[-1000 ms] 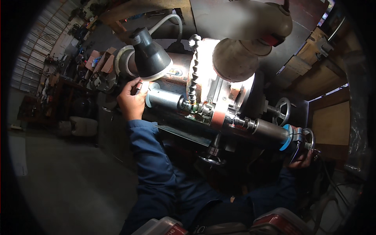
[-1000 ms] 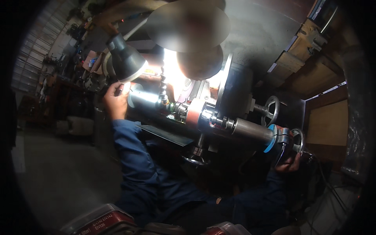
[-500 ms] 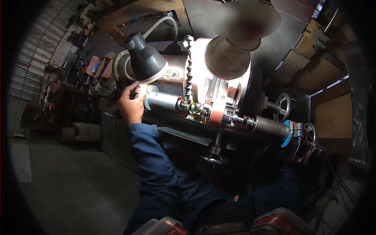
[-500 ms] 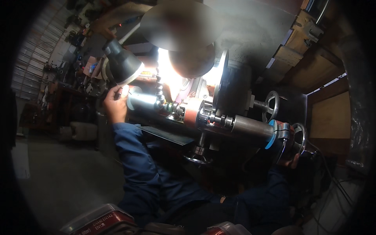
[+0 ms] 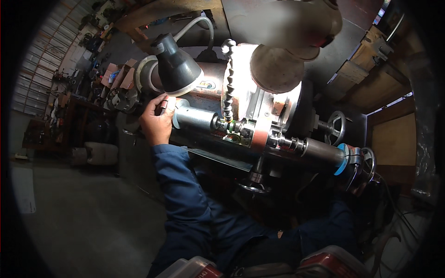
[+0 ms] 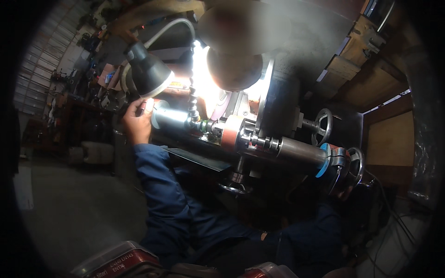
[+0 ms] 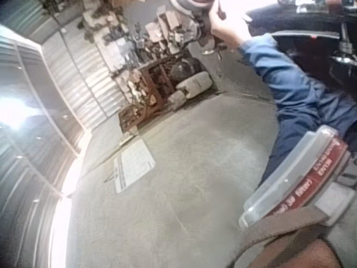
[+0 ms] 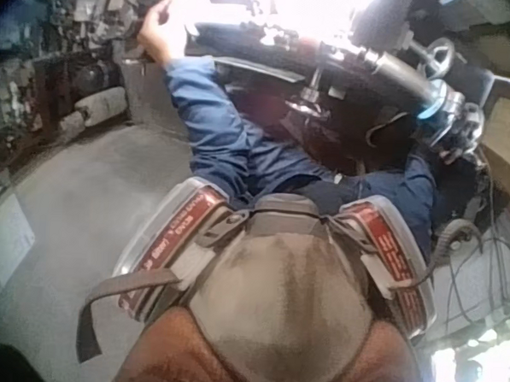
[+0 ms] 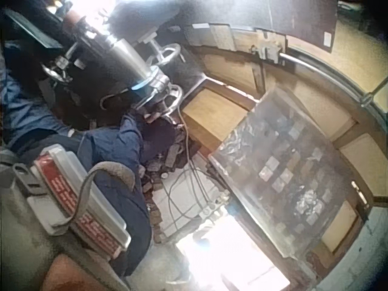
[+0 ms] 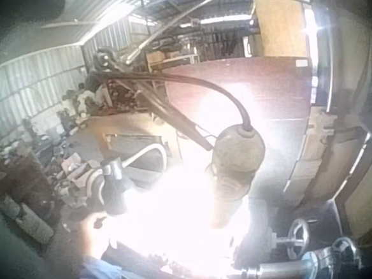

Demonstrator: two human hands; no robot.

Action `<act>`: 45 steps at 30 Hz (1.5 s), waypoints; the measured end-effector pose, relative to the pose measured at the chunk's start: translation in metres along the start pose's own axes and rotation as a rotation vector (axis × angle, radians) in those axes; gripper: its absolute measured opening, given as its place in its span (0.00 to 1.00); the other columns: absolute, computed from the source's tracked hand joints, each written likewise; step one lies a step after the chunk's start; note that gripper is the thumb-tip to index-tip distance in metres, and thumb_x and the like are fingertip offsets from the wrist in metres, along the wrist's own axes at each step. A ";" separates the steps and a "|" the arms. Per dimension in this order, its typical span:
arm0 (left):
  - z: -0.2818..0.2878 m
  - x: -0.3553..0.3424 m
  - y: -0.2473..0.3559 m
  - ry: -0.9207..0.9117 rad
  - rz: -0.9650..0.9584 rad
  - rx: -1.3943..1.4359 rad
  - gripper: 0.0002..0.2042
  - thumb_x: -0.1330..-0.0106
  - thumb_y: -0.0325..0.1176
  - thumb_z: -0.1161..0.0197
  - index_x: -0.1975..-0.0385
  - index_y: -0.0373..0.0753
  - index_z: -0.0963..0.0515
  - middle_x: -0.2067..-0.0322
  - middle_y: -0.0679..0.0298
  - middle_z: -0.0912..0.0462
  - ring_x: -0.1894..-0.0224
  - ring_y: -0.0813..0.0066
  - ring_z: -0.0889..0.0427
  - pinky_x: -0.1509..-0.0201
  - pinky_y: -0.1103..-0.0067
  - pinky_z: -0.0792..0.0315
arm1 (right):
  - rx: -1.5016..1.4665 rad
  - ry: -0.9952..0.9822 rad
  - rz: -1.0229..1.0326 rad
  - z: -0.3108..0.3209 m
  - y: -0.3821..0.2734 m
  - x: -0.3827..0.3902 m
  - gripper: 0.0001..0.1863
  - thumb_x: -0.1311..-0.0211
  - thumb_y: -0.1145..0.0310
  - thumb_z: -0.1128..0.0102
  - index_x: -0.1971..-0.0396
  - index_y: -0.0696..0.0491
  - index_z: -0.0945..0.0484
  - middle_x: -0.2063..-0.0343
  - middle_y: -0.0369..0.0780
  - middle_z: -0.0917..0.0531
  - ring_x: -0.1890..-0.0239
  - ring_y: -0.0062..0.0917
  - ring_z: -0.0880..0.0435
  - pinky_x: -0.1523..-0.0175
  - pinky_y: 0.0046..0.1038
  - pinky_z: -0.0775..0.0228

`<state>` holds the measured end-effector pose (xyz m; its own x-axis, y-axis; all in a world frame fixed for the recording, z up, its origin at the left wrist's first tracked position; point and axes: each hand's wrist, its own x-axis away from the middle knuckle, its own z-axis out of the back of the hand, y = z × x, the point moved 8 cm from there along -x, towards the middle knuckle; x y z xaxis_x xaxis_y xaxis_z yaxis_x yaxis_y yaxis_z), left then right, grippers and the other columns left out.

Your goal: Operator is using a bench-mounted lathe or specialty repair machine to work on a cylindrical component, possibly a motorcycle clutch or engine part.

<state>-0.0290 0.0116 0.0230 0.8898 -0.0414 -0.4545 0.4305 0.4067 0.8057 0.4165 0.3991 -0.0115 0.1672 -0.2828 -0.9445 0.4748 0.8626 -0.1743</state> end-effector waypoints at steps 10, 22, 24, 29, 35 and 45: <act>0.001 0.000 0.014 0.002 0.023 0.037 0.12 0.46 0.29 0.28 0.64 0.32 0.18 0.71 0.62 0.15 0.68 0.83 0.20 0.62 0.83 0.25 | 0.102 0.079 0.184 0.005 -0.003 0.008 0.20 0.26 0.63 0.65 0.49 0.64 0.30 0.56 0.51 0.23 0.52 0.40 0.22 0.44 0.36 0.33; 0.006 -0.001 0.009 -0.010 0.044 0.047 0.14 0.52 0.31 0.25 0.66 0.34 0.18 0.71 0.59 0.15 0.69 0.81 0.17 0.63 0.82 0.24 | -0.229 -0.709 -0.387 -0.031 -0.007 -0.074 0.17 0.28 0.67 0.61 0.49 0.60 0.29 0.54 0.49 0.21 0.50 0.38 0.22 0.44 0.33 0.33; 0.009 -0.002 0.010 0.025 0.039 0.052 0.14 0.53 0.31 0.24 0.67 0.34 0.18 0.71 0.58 0.15 0.69 0.78 0.17 0.64 0.81 0.24 | -0.153 -0.939 -0.392 -0.049 0.002 -0.076 0.16 0.29 0.69 0.61 0.51 0.61 0.27 0.55 0.49 0.20 0.51 0.37 0.22 0.45 0.32 0.33; 0.016 0.000 0.022 0.032 -0.043 -0.049 0.14 0.53 0.30 0.25 0.67 0.35 0.18 0.71 0.54 0.15 0.70 0.72 0.15 0.65 0.78 0.23 | -0.005 -1.212 -0.577 -0.096 0.033 -0.080 0.25 0.31 0.53 0.56 0.51 0.62 0.26 0.56 0.50 0.19 0.53 0.39 0.20 0.48 0.32 0.31; 0.021 0.000 0.022 0.051 -0.056 -0.024 0.12 0.52 0.31 0.27 0.69 0.36 0.18 0.74 0.54 0.16 0.71 0.70 0.15 0.66 0.77 0.23 | -0.040 -0.476 -0.471 -0.025 0.017 -0.097 0.27 0.28 0.55 0.65 0.44 0.63 0.32 0.46 0.53 0.27 0.43 0.44 0.28 0.39 0.39 0.38; 0.019 0.000 0.017 0.060 -0.108 -0.038 0.11 0.51 0.32 0.27 0.70 0.37 0.17 0.75 0.54 0.16 0.73 0.69 0.15 0.68 0.77 0.23 | -0.146 -0.354 -0.306 -0.003 -0.017 -0.031 0.21 0.27 0.66 0.66 0.43 0.64 0.35 0.47 0.56 0.27 0.45 0.46 0.27 0.40 0.38 0.37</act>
<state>-0.0193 0.0015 0.0439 0.8271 -0.0327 -0.5611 0.5166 0.4372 0.7362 0.4007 0.3947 0.0204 0.3341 -0.6362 -0.6955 0.4258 0.7601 -0.4908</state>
